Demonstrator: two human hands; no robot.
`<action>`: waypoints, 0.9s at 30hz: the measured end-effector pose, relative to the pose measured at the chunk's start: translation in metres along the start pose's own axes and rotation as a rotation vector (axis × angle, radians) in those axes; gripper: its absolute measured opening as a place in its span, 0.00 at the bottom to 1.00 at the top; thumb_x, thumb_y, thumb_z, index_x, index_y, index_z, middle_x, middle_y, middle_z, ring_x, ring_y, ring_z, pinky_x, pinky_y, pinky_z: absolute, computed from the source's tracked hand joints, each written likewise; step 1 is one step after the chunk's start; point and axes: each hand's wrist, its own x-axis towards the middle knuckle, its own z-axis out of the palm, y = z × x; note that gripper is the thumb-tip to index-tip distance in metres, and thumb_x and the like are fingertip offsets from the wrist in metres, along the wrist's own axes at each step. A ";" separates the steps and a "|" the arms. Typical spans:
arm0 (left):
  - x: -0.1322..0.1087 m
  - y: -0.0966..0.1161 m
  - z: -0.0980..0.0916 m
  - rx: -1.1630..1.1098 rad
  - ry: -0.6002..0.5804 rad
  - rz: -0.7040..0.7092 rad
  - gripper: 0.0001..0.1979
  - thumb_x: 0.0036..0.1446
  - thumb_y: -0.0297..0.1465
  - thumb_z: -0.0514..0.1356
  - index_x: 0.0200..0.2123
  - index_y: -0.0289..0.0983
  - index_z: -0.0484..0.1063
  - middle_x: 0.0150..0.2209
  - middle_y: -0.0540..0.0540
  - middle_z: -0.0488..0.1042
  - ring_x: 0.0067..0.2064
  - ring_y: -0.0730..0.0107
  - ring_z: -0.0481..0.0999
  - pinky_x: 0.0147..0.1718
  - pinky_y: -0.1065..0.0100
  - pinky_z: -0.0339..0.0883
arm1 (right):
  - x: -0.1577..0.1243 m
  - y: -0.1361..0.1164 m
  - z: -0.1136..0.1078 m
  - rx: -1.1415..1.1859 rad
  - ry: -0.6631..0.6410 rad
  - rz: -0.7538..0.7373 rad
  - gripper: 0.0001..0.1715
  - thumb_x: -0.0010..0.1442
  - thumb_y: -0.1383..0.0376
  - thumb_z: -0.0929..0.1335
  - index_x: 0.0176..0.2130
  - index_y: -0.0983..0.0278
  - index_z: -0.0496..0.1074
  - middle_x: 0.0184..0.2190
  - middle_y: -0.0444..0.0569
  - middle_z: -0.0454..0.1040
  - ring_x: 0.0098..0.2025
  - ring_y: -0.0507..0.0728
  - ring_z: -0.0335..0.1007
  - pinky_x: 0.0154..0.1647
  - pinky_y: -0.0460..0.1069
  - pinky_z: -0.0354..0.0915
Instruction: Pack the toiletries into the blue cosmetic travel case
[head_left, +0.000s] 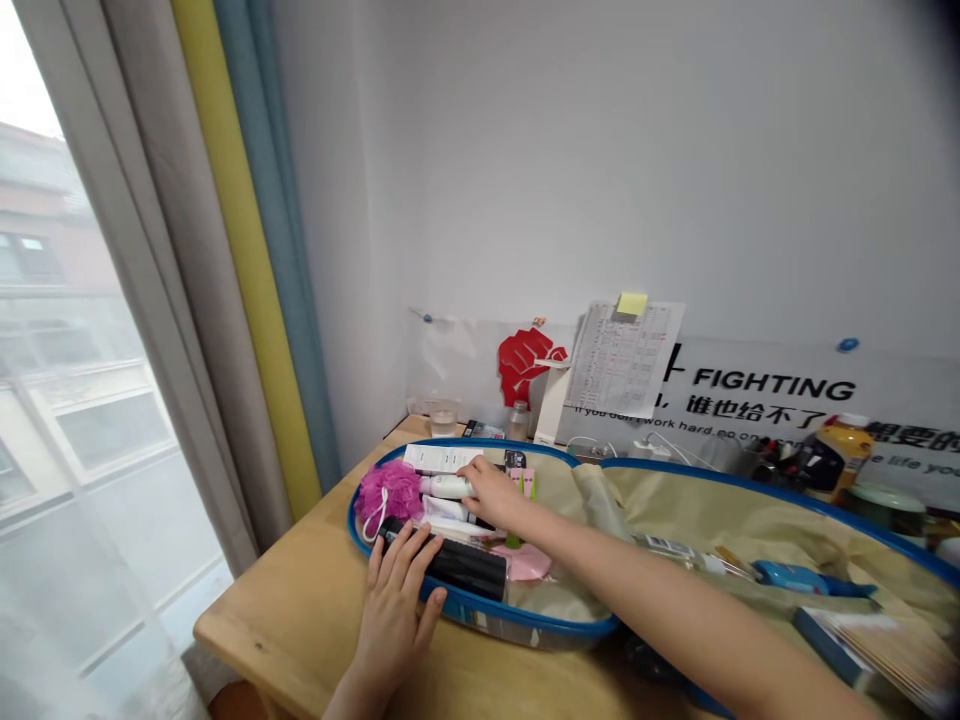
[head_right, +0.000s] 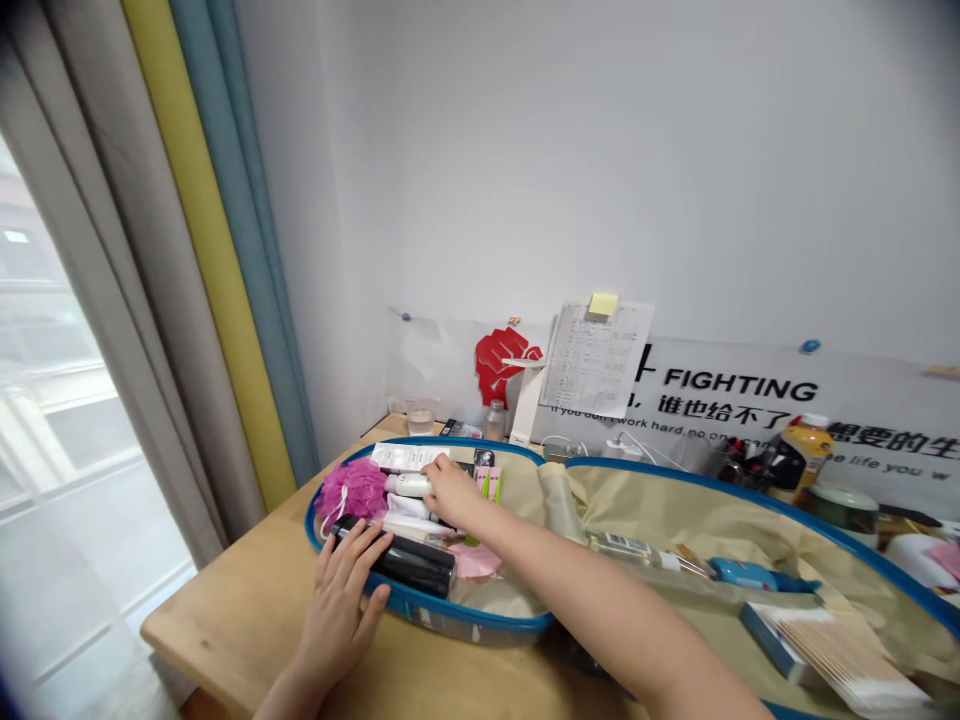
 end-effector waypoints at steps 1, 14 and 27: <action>0.000 0.000 0.000 -0.003 -0.002 -0.004 0.23 0.62 0.36 0.53 0.59 0.38 0.63 0.59 0.42 0.68 0.65 0.60 0.57 0.65 0.55 0.36 | 0.001 -0.002 0.001 -0.011 0.006 0.006 0.23 0.62 0.57 0.66 0.54 0.64 0.65 0.54 0.53 0.66 0.52 0.58 0.65 0.51 0.59 0.65; -0.001 0.000 0.001 0.003 -0.006 -0.026 0.22 0.63 0.36 0.52 0.59 0.39 0.64 0.58 0.43 0.69 0.64 0.59 0.59 0.64 0.53 0.41 | 0.005 -0.002 -0.002 -0.011 0.038 0.017 0.14 0.64 0.60 0.64 0.48 0.62 0.70 0.50 0.51 0.70 0.51 0.55 0.67 0.52 0.56 0.66; -0.002 -0.001 0.003 -0.007 0.016 -0.016 0.22 0.62 0.35 0.52 0.59 0.39 0.63 0.58 0.42 0.69 0.63 0.59 0.61 0.65 0.54 0.39 | -0.109 0.155 -0.109 0.007 -0.114 0.356 0.15 0.65 0.57 0.63 0.42 0.65 0.71 0.40 0.47 0.74 0.40 0.51 0.71 0.45 0.52 0.68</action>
